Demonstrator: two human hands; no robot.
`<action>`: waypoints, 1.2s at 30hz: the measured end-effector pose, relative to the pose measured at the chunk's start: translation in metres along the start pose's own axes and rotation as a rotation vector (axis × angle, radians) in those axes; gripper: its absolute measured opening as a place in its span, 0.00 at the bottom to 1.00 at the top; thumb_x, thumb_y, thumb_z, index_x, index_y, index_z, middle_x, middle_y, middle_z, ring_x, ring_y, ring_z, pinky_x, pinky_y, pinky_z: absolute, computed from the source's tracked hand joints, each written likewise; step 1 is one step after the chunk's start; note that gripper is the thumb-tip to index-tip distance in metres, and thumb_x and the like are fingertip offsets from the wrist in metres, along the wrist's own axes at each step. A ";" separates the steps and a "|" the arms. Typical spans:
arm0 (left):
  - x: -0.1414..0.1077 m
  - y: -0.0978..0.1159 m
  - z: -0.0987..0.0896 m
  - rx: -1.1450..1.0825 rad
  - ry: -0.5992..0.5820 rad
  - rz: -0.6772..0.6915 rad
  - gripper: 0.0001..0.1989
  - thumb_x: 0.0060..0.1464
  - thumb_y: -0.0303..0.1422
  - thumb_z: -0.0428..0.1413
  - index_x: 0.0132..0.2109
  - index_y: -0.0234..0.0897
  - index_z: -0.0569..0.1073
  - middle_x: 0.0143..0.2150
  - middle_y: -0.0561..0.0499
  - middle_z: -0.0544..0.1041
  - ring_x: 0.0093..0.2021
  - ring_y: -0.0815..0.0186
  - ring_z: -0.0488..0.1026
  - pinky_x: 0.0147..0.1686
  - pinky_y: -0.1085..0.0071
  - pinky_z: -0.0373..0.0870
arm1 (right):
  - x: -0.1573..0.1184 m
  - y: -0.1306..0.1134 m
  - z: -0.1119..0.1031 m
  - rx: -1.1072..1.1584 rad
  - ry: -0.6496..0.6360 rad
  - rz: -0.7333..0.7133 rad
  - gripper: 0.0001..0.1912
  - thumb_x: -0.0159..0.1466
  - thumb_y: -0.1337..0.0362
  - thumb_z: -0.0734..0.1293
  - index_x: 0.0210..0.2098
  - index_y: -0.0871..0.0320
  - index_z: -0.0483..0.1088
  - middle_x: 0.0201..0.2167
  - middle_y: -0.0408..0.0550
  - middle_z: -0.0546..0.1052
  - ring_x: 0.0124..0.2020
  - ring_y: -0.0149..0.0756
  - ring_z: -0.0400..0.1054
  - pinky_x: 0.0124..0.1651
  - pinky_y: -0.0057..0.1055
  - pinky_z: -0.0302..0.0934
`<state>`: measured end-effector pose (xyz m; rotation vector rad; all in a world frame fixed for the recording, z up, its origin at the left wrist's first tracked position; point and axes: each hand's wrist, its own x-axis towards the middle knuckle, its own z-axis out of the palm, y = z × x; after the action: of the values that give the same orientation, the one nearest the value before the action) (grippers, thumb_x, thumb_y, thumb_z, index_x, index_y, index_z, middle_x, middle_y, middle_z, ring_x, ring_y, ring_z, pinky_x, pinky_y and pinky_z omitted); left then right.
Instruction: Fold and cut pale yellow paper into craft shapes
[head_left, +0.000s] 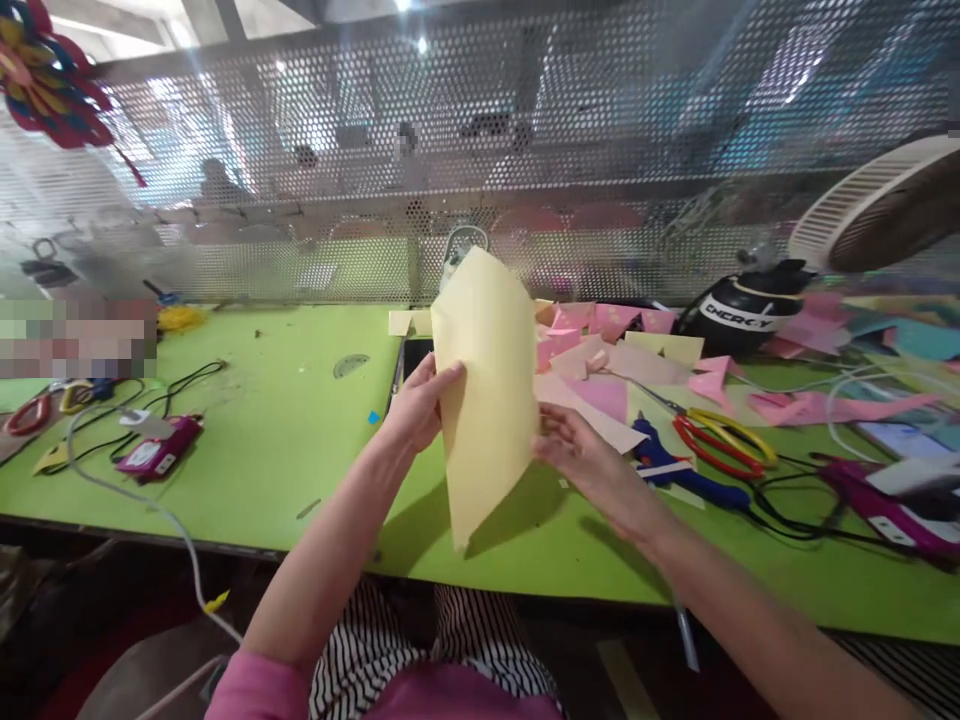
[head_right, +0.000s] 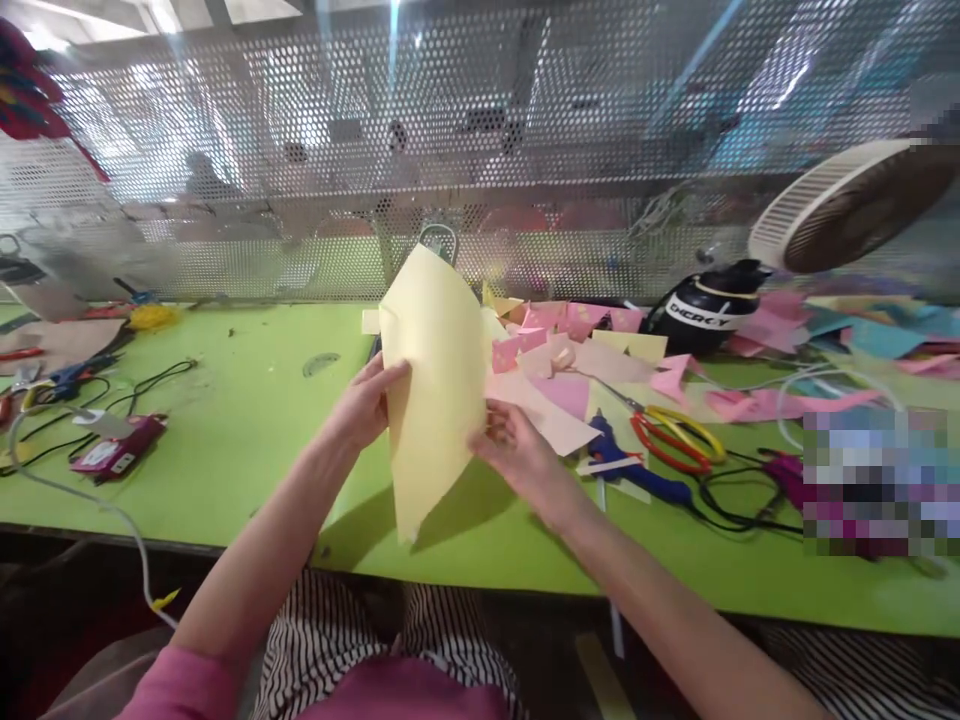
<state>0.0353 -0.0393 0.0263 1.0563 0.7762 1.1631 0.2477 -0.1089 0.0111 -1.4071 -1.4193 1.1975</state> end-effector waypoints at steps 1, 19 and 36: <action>0.001 0.001 0.002 -0.076 0.027 0.009 0.21 0.50 0.41 0.63 0.49 0.39 0.69 0.45 0.49 0.79 0.47 0.60 0.77 0.49 0.65 0.73 | 0.007 -0.005 0.001 0.026 0.028 -0.021 0.36 0.54 0.41 0.71 0.56 0.51 0.63 0.52 0.54 0.75 0.53 0.47 0.70 0.51 0.44 0.69; 0.033 0.003 -0.034 -0.308 0.260 0.068 0.11 0.55 0.37 0.63 0.39 0.35 0.72 0.37 0.48 0.81 0.37 0.67 0.79 0.39 0.72 0.78 | 0.067 -0.066 -0.010 0.130 0.202 -0.369 0.19 0.51 0.49 0.75 0.34 0.53 0.69 0.33 0.43 0.77 0.35 0.34 0.72 0.43 0.36 0.70; -0.148 -0.056 -0.093 1.174 -0.199 0.658 0.15 0.59 0.22 0.53 0.49 0.40 0.77 0.50 0.46 0.80 0.46 0.61 0.76 0.45 0.63 0.74 | -0.014 0.032 -0.025 -0.977 -0.063 -1.069 0.10 0.67 0.68 0.61 0.45 0.52 0.71 0.41 0.46 0.81 0.42 0.39 0.72 0.47 0.41 0.61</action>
<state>-0.0667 -0.1626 -0.0627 2.5031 0.9961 1.0617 0.2811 -0.1230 -0.0122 -0.8242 -2.4693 -0.1995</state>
